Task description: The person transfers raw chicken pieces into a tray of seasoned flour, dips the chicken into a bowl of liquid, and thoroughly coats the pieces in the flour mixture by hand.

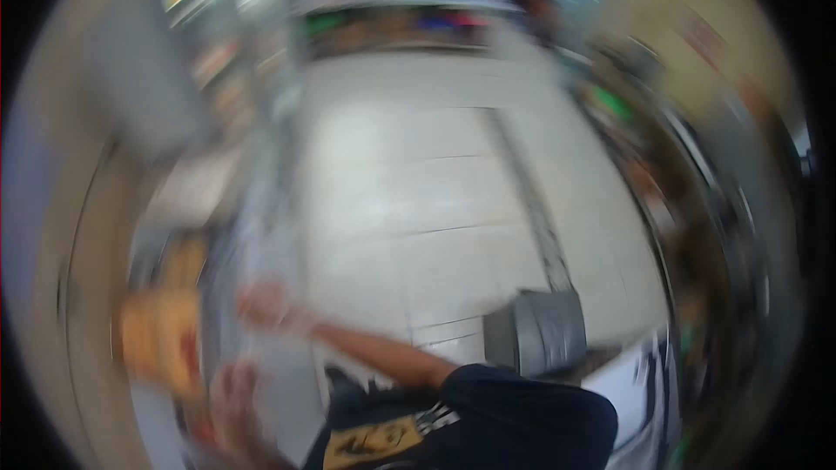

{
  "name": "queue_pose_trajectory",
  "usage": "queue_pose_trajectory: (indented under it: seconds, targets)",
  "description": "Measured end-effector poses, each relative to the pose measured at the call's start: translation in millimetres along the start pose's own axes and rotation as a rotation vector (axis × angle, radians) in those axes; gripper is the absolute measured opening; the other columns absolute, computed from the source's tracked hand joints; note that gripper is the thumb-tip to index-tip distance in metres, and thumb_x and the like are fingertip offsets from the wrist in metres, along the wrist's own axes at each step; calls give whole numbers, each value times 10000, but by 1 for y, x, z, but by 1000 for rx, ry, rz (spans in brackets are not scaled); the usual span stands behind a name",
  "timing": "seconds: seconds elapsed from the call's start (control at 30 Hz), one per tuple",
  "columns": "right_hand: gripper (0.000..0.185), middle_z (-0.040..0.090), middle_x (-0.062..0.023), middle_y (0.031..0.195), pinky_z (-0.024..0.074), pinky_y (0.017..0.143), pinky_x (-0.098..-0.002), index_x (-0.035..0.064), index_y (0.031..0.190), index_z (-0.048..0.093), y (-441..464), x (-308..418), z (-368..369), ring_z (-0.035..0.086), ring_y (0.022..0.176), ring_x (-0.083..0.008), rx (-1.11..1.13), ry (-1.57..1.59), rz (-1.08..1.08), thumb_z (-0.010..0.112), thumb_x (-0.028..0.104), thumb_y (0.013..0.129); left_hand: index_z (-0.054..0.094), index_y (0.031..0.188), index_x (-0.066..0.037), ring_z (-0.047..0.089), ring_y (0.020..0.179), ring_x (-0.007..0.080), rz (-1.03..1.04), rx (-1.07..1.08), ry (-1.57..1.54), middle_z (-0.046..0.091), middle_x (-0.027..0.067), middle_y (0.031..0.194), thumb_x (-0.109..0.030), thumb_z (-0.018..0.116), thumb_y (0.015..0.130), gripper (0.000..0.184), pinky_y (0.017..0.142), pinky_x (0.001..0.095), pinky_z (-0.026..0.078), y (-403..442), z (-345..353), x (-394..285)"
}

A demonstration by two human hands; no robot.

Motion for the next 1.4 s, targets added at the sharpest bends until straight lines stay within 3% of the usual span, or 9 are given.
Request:
queue_pose_trajectory:
  seconds: [0.07,0.1,0.23,0.3,0.73,1.07,1.2,1.27,1.4]
  targets:
    - [156,610,-50,678,507,651,-408,105,802,629,38,5,16,614,662,-206,275,-26,40,632,257,838,663,1017,13,642,852,161,-24,-134,173,640,86,901,-102,505,1000,196,783,271,500,-26,8,-45]
    - [152,666,-59,677,530,598,-386,77,802,623,47,-10,43,646,608,-200,371,663,311,647,226,825,644,1024,32,634,864,136,-60,-177,202,644,83,909,-139,536,997,204,775,262,485,-28,-2,-49]
    - [149,670,-159,708,515,591,-406,32,792,587,128,51,85,671,642,-311,198,288,9,675,146,754,660,1025,-1,587,869,120,-109,-519,-389,639,54,888,-177,615,961,193,797,274,464,-39,-73,-1]
    - [210,654,-177,713,504,613,-415,34,817,594,165,34,141,663,672,-340,272,240,8,716,183,732,655,1062,-17,575,855,126,-318,-615,-334,636,41,892,-207,649,943,225,774,269,462,-18,-107,21]
    - [247,674,-201,810,507,689,-398,33,909,683,252,84,313,662,759,-325,954,-79,35,652,182,715,674,1103,-32,591,840,111,-357,-1225,-57,646,24,953,-283,675,936,301,798,256,464,-28,-325,23]
    - [239,684,-111,775,494,681,-325,13,901,711,257,92,350,644,744,-191,1135,127,33,701,153,708,692,1053,-59,631,775,107,-378,-1719,-138,683,16,843,-322,676,929,291,697,238,452,-87,-293,48]
    - [226,707,-161,826,505,722,-373,12,880,718,235,53,371,651,739,-286,1221,328,126,654,175,736,681,1027,-47,623,756,106,-351,-1818,-172,675,22,814,-309,688,921,283,702,248,447,-99,-278,46]
    - [217,705,-147,883,505,755,-380,27,887,718,232,55,361,650,803,-288,1538,86,152,658,177,742,675,1024,-25,620,754,118,-287,-1832,-238,671,33,814,-283,686,923,276,731,270,461,-98,-272,45]
    - [197,685,-118,886,509,775,-380,49,907,706,233,109,354,643,846,-308,1505,-276,-400,663,176,762,670,1020,-5,613,792,140,-224,-1884,-237,668,53,836,-260,683,924,272,799,299,479,-106,-257,34]
Point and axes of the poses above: each hand's wrist, its own y-axis towards the middle knuckle, its own z-axis out of the palm, x = y × z, the point moved 2 cm from there along y, towards the middle knuckle
